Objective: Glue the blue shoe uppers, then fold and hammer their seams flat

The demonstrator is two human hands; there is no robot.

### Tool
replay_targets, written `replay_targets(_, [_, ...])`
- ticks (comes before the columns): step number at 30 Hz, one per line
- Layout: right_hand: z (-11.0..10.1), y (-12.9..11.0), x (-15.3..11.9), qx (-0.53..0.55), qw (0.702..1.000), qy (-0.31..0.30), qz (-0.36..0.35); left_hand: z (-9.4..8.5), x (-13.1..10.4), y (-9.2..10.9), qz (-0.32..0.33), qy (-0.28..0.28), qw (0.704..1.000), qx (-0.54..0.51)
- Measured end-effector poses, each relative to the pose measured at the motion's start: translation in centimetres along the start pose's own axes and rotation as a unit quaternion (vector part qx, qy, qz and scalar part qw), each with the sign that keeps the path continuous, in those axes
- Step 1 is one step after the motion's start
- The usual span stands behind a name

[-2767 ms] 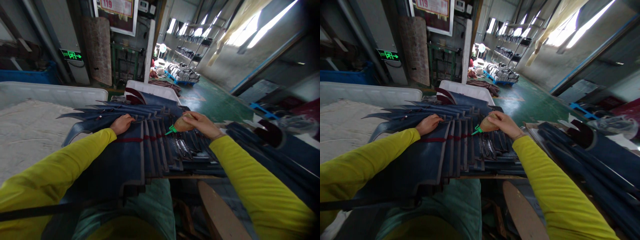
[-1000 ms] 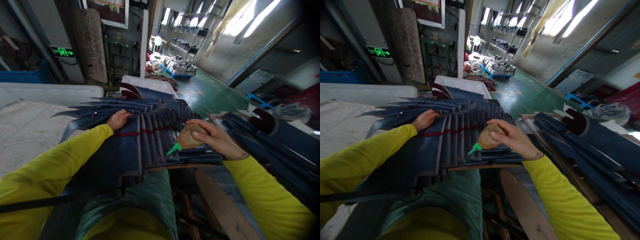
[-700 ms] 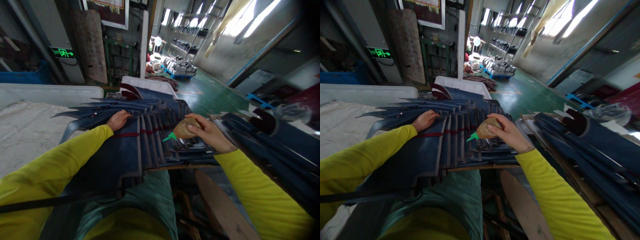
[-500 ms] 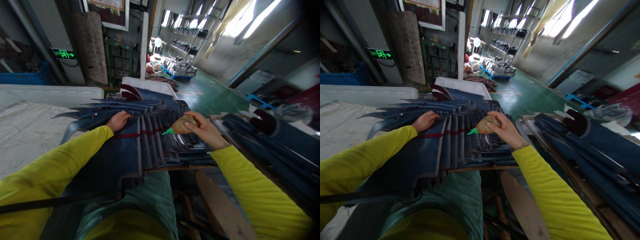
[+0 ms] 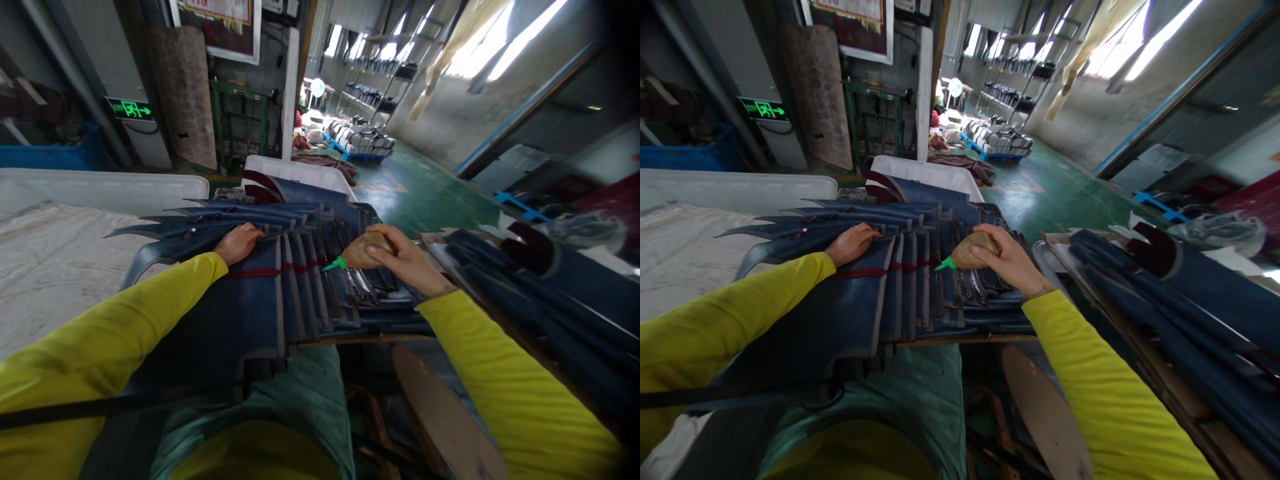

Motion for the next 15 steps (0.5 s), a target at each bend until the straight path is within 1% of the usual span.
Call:
replay_targets(5, [0.0,0.5,0.5,-0.009,0.999,0.03,-0.015,0.1,0.0,-0.1,-0.001,-0.001,1.0,0.002])
replay_targets(10, [0.1,0.6,0.4,-0.003,1.0,0.018,-0.015,0.3,0.0,-0.4,-0.002,-0.003,1.0,0.007])
replay_targets(15, [0.5,1.2,1.4,-0.009,1.0,0.027,-0.002,0.3,0.0,-0.4,0.004,0.001,1.0,0.007])
Point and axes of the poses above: each hand's wrist, its own x-axis towards the middle knuckle, its own z-axis out of the palm, y = z × x, the point moved 9 cm from there along x, towards the middle knuckle, and after that the axes turned 4 degrees about -x, right-handed, at the moved point
